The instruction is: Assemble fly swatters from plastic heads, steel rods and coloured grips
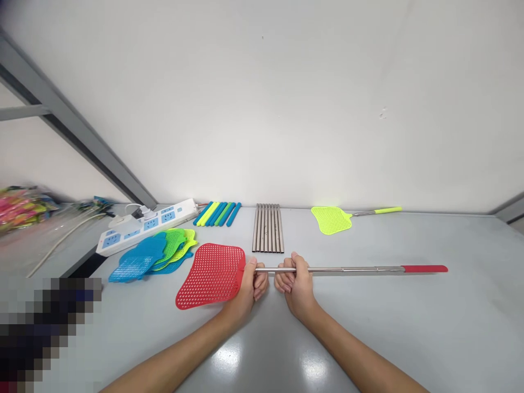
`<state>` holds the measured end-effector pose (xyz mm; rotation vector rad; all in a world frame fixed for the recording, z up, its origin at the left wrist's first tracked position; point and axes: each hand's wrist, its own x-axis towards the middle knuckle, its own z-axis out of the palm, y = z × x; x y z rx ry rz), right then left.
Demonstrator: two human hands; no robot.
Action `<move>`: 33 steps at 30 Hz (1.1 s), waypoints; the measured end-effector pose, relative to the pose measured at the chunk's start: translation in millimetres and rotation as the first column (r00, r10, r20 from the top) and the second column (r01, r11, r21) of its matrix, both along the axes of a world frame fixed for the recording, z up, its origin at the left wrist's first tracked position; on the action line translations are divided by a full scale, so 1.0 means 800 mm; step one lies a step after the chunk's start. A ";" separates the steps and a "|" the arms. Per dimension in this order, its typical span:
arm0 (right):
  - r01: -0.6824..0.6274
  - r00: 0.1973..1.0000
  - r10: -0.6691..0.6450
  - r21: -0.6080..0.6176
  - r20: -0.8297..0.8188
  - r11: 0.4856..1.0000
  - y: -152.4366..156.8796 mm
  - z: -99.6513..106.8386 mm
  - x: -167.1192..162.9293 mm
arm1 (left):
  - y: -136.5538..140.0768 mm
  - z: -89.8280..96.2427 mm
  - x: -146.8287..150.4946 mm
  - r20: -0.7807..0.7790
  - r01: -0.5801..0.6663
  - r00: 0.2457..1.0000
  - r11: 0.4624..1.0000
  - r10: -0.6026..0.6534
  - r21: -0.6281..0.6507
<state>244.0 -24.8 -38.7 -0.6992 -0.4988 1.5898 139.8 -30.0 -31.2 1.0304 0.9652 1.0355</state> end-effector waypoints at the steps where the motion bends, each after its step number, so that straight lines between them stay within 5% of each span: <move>1: -0.019 1.000 0.019 0.003 0.002 1.000 -0.001 0.001 0.001 | 0.000 -0.001 -0.001 -0.011 0.021 1.000 1.000 -0.021 0.014; 7: -0.134 0.991 0.134 0.012 0.021 0.991 -0.005 0.001 0.004 | -0.004 -0.007 -0.001 -0.005 0.047 0.999 0.998 -0.047 0.033; 23: -0.185 0.979 0.183 0.017 0.096 0.983 -0.005 -0.006 -0.002 | -0.005 -0.002 0.000 0.003 0.026 1.000 1.000 -0.026 0.007; 33: -0.153 0.983 0.150 0.022 0.107 0.988 -0.002 -0.009 -0.004 | 0.001 -0.004 0.002 0.181 -0.066 0.981 0.998 0.068 -0.016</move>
